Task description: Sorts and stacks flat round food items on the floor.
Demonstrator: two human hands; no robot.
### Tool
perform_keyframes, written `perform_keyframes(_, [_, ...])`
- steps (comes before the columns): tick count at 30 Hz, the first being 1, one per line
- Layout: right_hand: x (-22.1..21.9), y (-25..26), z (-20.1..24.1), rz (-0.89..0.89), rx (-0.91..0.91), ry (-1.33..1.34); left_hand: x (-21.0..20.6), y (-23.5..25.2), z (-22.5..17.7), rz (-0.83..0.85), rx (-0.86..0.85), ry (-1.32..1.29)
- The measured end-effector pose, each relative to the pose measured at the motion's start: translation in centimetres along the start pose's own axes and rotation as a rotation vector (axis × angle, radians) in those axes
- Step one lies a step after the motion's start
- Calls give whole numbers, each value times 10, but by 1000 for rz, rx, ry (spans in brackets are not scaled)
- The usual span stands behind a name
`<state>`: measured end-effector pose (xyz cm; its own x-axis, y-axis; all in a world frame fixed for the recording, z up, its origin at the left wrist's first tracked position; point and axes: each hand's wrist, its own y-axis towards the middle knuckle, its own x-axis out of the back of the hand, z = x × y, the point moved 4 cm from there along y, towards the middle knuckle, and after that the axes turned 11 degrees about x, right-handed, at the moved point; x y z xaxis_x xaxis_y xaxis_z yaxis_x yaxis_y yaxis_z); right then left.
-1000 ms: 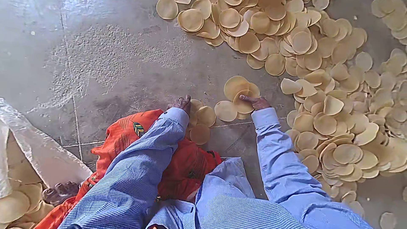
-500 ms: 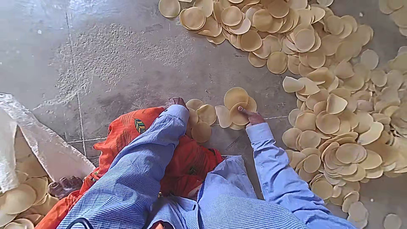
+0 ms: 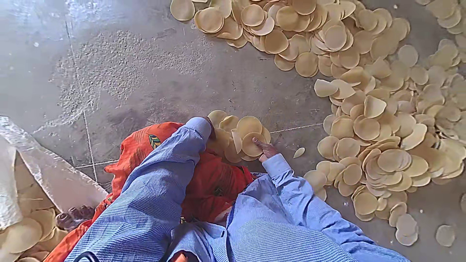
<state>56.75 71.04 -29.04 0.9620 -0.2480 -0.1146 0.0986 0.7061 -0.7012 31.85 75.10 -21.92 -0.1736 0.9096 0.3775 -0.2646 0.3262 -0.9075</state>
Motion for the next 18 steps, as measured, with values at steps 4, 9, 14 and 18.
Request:
perform_keyframes(4, [-7,-13,4,-9,-11,-7,3,-4,7,-16,-164,-337])
perform_keyframes(9, [-47,-29,45,67,306,-164,8,-11,16,-182,-373,-926])
perform_keyframes(14, [-151,-91,106,508,1053,-651,1,-84,50,-157,-534,-1848])
perform_keyframes(18, [-223,-148,105,790,1404,-988,5,-123,90,266,-851,-2516])
